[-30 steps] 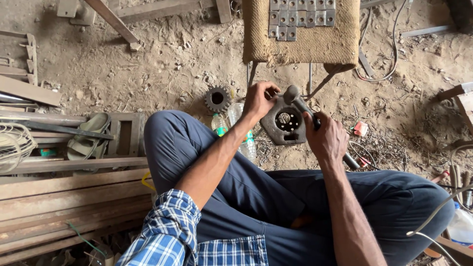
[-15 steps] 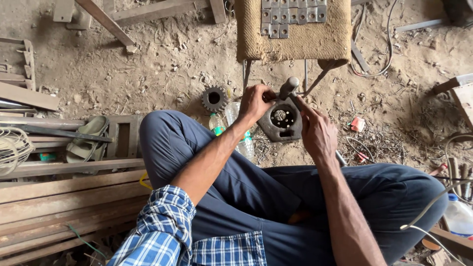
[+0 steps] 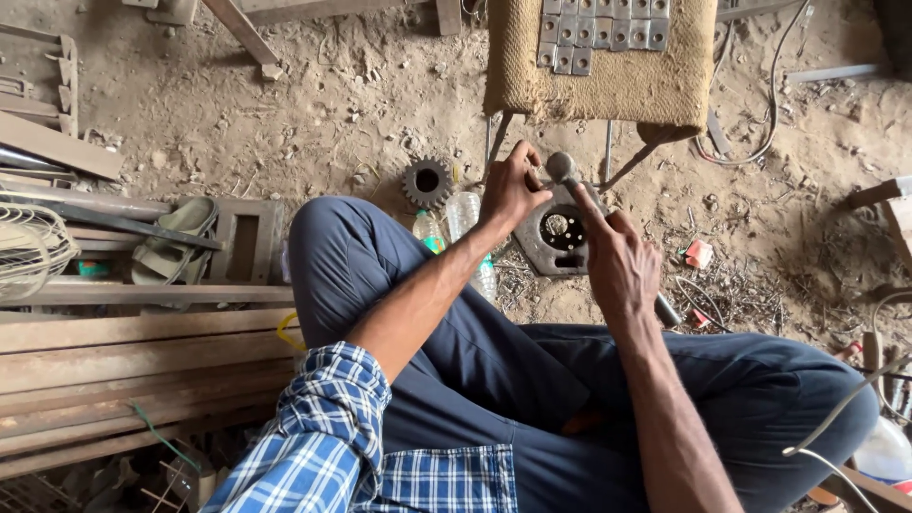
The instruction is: The person sits on the ground and repeatedly hammers small metal pieces placed on a metal block. They pick up each piece, position it, strike it with a hammer, and then place it on a nearby chair. The process is repeated for several pieces.
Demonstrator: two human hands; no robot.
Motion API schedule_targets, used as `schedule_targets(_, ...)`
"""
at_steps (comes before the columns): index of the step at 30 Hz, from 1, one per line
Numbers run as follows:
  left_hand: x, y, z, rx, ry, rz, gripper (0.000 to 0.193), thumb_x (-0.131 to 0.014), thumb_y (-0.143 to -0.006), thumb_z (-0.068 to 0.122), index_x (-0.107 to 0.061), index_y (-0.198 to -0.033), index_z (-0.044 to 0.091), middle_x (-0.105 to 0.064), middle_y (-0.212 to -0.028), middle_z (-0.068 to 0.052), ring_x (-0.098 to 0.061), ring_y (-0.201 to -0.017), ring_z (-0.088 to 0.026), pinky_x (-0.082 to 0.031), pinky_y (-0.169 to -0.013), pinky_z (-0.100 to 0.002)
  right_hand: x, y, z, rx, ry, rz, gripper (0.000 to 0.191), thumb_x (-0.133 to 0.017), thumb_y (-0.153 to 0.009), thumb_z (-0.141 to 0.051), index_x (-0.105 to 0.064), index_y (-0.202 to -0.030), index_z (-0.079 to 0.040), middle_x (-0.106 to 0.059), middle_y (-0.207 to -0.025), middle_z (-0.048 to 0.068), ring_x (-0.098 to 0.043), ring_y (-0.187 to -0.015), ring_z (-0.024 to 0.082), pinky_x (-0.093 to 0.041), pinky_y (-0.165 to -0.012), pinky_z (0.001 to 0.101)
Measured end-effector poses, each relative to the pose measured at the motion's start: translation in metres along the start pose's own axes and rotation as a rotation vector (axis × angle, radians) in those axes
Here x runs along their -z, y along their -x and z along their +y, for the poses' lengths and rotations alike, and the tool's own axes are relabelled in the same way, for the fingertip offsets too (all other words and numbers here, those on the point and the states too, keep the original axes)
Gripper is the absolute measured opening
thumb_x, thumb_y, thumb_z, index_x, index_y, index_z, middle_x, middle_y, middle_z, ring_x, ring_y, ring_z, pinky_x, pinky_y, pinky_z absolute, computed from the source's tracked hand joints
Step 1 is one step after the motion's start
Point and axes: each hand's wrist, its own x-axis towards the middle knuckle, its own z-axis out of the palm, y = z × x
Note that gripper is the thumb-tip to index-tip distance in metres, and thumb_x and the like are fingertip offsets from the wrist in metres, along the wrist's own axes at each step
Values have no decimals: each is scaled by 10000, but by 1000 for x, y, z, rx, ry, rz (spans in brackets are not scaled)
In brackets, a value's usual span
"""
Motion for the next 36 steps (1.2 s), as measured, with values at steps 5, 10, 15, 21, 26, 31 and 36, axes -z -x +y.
schedule_targets(5, 2, 1, -4, -70, -93, -33, 379, -831, -819, 23, -529, -1043, 72, -726, -791, -51, -758, -698, -165, -602, -538, -301, 8, 6, 5, -52, -151, 112, 520, -554, -1085, -180, -468, -1553, -388, -658, -845, 68, -513, -544, 151, -395, -419, 336)
schedule_targets(10, 11, 7, 2, -182, -91, 4, 440, -864, -725, -12, -530, -1004, 55, -703, -680, -63, -737, -645, -187, -554, -529, -305, 14, 6, 0, -19, -325, 301, 478, -507, -1147, -171, -468, -1595, -334, -625, -845, 70, -486, -557, 144, -405, -459, 311)
schedule_targets(15, 6, 5, 3, -60, -62, -17, 433, -846, -730, -23, -523, -1005, 68, -697, -724, -60, -730, -653, -173, -578, -516, -278, 11, 5, -9, -39, -154, 72, 463, -481, -1133, -215, -455, -1585, -313, -634, -827, 73, -441, -473, 127, -397, -360, 285)
schedule_targets(21, 2, 7, -5, 40, -112, -46, 414, -830, -766, -16, -528, -1039, 62, -693, -742, -54, -715, -661, -170, -574, -491, -271, 14, 7, -3, -116, -198, 125, 463, -475, -1130, -219, -448, -1581, -317, -619, -788, 59, -440, -458, 144, -394, -462, 332)
schedule_targets(26, -1, 5, -17, 7, -112, -19, 450, -853, -726, -10, -535, -1037, 60, -701, -722, -51, -728, -669, -163, -567, -520, -256, 15, 9, -1, 78, -214, 427, 473, -454, -1201, -216, -407, -1659, -323, -641, -887, 43, -495, -617, 110, -409, -648, 385)
schedule_targets(31, -8, 5, -16, 50, -33, -30, 440, -841, -715, -44, -536, -1017, 51, -663, -780, -78, -690, -678, -193, -564, -512, -274, 11, 3, -11, -55, -44, -24, 577, -428, -1086, -92, -419, -1614, -325, -652, -966, 167, -480, -456, 119, -422, -343, 272)
schedule_targets(36, -4, 8, -10, 55, -116, -57, 335, -812, -783, -17, -568, -998, 63, -714, -760, -77, -729, -676, -167, -577, -521, -260, 21, 7, -9, -80, -147, 100, 516, -450, -1135, -171, -387, -1623, -328, -641, -814, 105, -464, -480, 144, -451, -493, 424)
